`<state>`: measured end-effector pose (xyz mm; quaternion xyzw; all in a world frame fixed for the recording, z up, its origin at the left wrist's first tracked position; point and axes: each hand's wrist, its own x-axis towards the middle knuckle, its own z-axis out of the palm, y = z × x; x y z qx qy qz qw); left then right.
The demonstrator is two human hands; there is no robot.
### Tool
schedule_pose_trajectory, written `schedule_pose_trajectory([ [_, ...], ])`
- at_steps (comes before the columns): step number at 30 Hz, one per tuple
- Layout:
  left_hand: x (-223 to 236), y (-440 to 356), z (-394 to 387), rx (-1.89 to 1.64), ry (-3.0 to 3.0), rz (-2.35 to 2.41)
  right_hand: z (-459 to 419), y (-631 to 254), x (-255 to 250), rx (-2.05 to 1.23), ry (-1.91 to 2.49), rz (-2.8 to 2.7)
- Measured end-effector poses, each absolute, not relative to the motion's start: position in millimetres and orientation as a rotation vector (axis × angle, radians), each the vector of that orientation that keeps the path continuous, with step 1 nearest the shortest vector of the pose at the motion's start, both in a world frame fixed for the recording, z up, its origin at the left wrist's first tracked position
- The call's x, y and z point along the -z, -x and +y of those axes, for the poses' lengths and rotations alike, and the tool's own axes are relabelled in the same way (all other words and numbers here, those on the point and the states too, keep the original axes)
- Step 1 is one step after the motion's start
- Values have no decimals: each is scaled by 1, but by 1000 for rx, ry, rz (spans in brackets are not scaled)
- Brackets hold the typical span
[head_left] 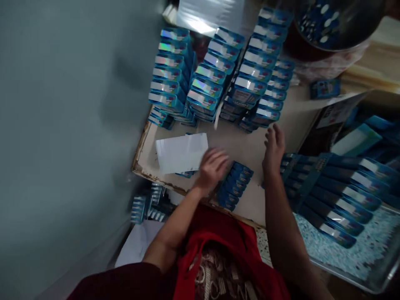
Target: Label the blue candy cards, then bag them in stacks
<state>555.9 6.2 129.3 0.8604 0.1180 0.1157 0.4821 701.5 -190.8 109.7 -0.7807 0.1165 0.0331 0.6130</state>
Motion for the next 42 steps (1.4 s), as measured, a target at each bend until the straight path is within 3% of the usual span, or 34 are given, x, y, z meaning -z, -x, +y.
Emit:
schedule_pose_trajectory([
  [2,-123,-523,75,-323,-2253,635,-179,-647,-118,51,1875,299],
  [4,-114,-521,141,-225,-2397,780,-152,-609,-122,-21,1915,236],
  [8,-102,-560,200,-56,-2535,523,-70,-615,-105,-351,1994,-176],
  [15,-103,-591,168,-1,-2558,193,-8,-685,-76,-507,2186,-636],
  [29,-91,-601,155,48,-2160,549,-29,-640,-103,-252,2464,-958],
  [37,-95,-595,160,-20,-2517,436,-65,-579,-131,-183,2283,-388],
  [42,-130,-558,109,-245,-2180,467,-116,-559,-161,-349,1826,199],
])
